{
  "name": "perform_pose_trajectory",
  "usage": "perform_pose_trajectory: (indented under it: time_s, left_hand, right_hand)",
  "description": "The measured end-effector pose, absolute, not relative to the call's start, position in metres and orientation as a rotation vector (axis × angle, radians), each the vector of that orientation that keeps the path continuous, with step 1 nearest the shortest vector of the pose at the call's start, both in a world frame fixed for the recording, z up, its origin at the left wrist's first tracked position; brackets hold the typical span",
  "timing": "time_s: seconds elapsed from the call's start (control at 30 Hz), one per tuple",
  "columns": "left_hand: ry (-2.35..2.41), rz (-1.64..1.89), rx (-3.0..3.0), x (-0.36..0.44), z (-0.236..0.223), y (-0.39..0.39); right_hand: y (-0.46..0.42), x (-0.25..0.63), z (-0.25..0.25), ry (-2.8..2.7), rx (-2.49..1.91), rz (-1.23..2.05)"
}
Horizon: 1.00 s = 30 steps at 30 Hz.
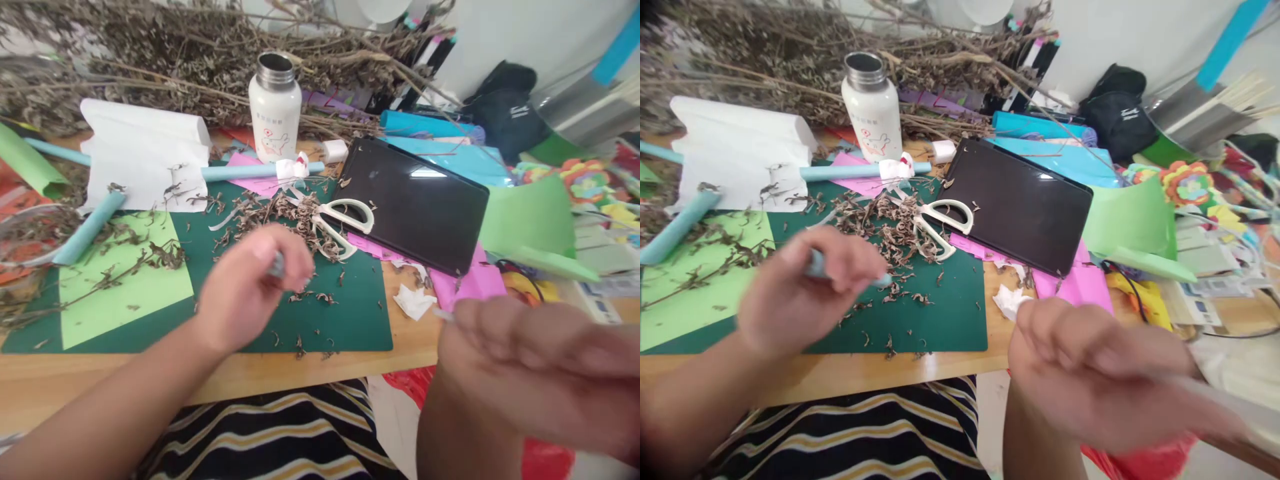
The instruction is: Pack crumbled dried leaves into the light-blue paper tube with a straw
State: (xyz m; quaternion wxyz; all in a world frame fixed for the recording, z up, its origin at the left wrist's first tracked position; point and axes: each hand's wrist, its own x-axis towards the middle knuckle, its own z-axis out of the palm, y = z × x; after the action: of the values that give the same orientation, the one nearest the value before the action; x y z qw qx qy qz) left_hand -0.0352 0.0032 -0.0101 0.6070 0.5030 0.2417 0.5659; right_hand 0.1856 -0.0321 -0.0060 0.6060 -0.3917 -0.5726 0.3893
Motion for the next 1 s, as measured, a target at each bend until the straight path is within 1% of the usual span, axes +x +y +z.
perform_pose_trajectory:
  time_s: [0.03, 0.1, 0.17, 0.23, 0.33, 0.43, 0.53, 0.63, 0.73, 0.9, 1.0]
  left_hand:
    - [0.557, 1.362, 1.098, -0.042, -0.004, 0.006]
    - [0.571, 1.398, 1.002, -0.052, 0.007, 0.009]
    - [0.580, 1.415, 0.911, -0.060, 0.013, 0.008]
    - [0.586, 1.425, 0.805, -0.066, 0.013, 0.003]
    - [0.591, 1.405, 0.692, -0.072, 0.006, -0.004]
    - [0.617, 1.372, 0.660, -0.073, -0.003, -0.009]
    - [0.630, 1.354, 0.665, -0.068, -0.013, -0.016]
    - [0.643, 1.288, 0.826, -0.060, -0.022, -0.027]
    - [0.657, 1.150, 1.150, -0.058, -0.026, -0.038]
    - [0.710, 1.030, 1.573, -0.062, -0.020, -0.046]
    - [0.810, 0.992, 1.790, -0.063, -0.016, -0.045]
  right_hand:
    - [-0.026, 0.187, -0.009, -1.373, -0.973, 0.712]
    - [-0.017, 0.184, -0.019, -1.462, -1.194, 0.631]
    - [-0.011, 0.178, -0.032, -1.713, -1.526, 0.532]
    - [-0.009, 0.173, -0.046, -1.987, -1.721, 0.350]
    - [-0.011, 0.170, -0.060, -2.241, -1.758, 0.073]
    - [-0.017, 0.168, -0.059, -2.260, -1.713, -0.063]
    - [-0.025, 0.159, -0.048, -2.157, -1.530, 0.008]
    - [-0.033, 0.138, -0.037, -2.141, -1.281, 0.260]
    - [-0.037, 0.113, -0.029, -2.161, -1.091, 0.483]
    - [-0.036, 0.095, -0.020, -1.980, -0.911, 0.584]
    - [-0.035, 0.100, -0.017, -1.998, -0.840, 0.605]
